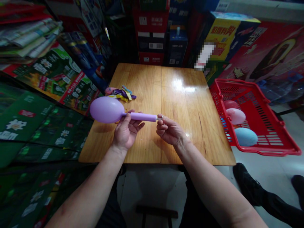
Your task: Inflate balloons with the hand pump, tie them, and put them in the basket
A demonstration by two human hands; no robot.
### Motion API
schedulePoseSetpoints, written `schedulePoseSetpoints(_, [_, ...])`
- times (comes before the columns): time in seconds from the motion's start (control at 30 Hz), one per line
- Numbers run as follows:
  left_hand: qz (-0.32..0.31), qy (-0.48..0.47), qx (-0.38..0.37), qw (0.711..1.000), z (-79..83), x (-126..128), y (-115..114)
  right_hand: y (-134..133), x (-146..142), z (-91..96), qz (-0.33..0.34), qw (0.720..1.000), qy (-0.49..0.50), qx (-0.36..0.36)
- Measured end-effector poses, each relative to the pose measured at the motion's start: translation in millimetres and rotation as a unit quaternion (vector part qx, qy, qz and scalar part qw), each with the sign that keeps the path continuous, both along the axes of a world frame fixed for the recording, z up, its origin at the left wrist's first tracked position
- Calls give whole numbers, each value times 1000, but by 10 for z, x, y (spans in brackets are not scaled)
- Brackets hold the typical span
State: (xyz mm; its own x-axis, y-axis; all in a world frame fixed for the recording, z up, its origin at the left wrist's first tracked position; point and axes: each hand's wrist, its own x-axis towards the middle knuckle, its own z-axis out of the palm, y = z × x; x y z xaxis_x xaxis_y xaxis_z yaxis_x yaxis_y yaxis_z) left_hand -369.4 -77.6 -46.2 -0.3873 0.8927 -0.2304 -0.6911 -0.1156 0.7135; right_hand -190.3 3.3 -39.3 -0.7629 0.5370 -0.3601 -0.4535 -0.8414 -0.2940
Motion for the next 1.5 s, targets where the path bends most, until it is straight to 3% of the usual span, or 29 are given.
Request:
schedulePoseSetpoints(0.13, [6,4,0,1000,12,-164,34,116,121,37,11,1000,-4,-5])
schedulePoseSetpoints(0.27, [60,20,14,998,40,-291,36,175,225,35,-31,999,30,-6])
schedulePoseSetpoints(0.47, [-34,19,24,999,5,-70,-28,-35,40,-31,-28,999,23,-27])
schedulePoseSetpoints(0.6, [-10,8,20,1000,-15,-34,-17,-84,-26,-39,-22,999,34,-16])
schedulePoseSetpoints(0.73, [1,-5,6,1000,1,-172,11,40,80,1,-8,1000,23,-7])
schedulePoseSetpoints(0.87, [61,8,12,998,17,-276,5,117,167,23,-43,998,33,14])
schedulePoseSetpoints(1.07, [-28,5,17,999,-24,-85,-32,-53,26,-68,-15,999,25,16])
schedulePoseSetpoints(1.2, [-9,4,24,1000,-27,-52,-18,-61,5,-66,-17,999,27,17])
schedulePoseSetpoints(1.33, [5,3,10,1000,-10,-208,10,59,110,5,-1,1000,-2,18])
schedulePoseSetpoints(1.5, [66,23,7,998,1,-320,15,136,195,49,-52,999,5,13])
